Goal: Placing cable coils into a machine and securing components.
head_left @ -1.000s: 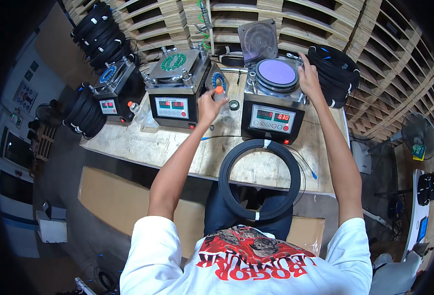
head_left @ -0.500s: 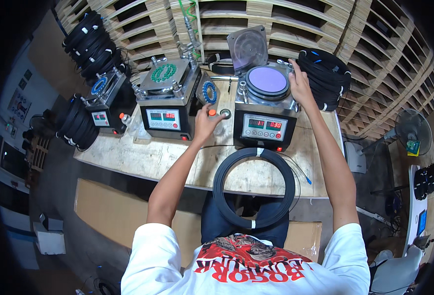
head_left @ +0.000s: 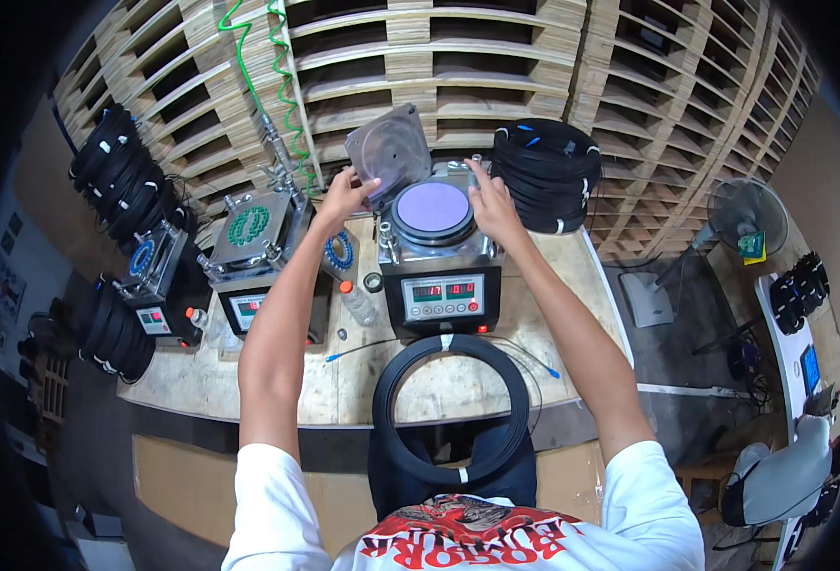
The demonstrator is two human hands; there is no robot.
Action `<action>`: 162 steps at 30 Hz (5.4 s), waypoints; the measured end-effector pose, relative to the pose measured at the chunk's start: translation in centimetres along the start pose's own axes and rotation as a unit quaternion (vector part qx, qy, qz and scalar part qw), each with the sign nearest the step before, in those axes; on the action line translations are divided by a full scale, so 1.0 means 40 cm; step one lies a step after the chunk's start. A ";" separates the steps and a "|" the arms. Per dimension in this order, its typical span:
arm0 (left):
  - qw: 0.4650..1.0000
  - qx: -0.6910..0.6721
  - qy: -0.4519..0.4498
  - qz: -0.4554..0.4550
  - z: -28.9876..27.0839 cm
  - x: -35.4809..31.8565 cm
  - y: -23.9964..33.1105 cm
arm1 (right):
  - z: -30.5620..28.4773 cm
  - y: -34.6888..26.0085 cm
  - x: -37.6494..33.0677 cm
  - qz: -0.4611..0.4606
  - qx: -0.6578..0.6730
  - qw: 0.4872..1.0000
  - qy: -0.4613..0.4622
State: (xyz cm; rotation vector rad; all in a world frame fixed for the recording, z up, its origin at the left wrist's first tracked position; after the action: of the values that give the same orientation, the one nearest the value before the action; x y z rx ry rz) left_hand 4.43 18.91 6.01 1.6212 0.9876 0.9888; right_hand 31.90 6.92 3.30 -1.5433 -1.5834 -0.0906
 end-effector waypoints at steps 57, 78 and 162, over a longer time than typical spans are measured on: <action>0.989 0.145 0.004 0.013 0.067 -0.123 0.000 | -0.020 0.075 0.041 0.220 0.290 0.915 -0.175; 0.993 -0.103 -0.054 0.009 0.044 -0.286 -0.035 | -0.147 0.036 -0.172 0.168 0.464 0.853 -0.169; 0.923 0.372 -0.089 0.049 -0.022 -0.587 -0.544 | 0.029 0.255 -0.631 0.200 0.180 0.899 -0.347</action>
State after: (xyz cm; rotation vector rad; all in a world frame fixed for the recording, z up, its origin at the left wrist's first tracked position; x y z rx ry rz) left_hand -7.70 2.01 -18.35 2.3542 1.2462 0.5226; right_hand 35.25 -9.42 -18.23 -1.6471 -1.6249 1.0290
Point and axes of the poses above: each hand's wrist, its own x-axis towards the middle knuckle, its own z-axis out of the palm, y = z × x, the point moved 2 cm from there along x, towards the middle knuckle, and after that the axes turned 4 degrees about y, right-handed, at the moved point
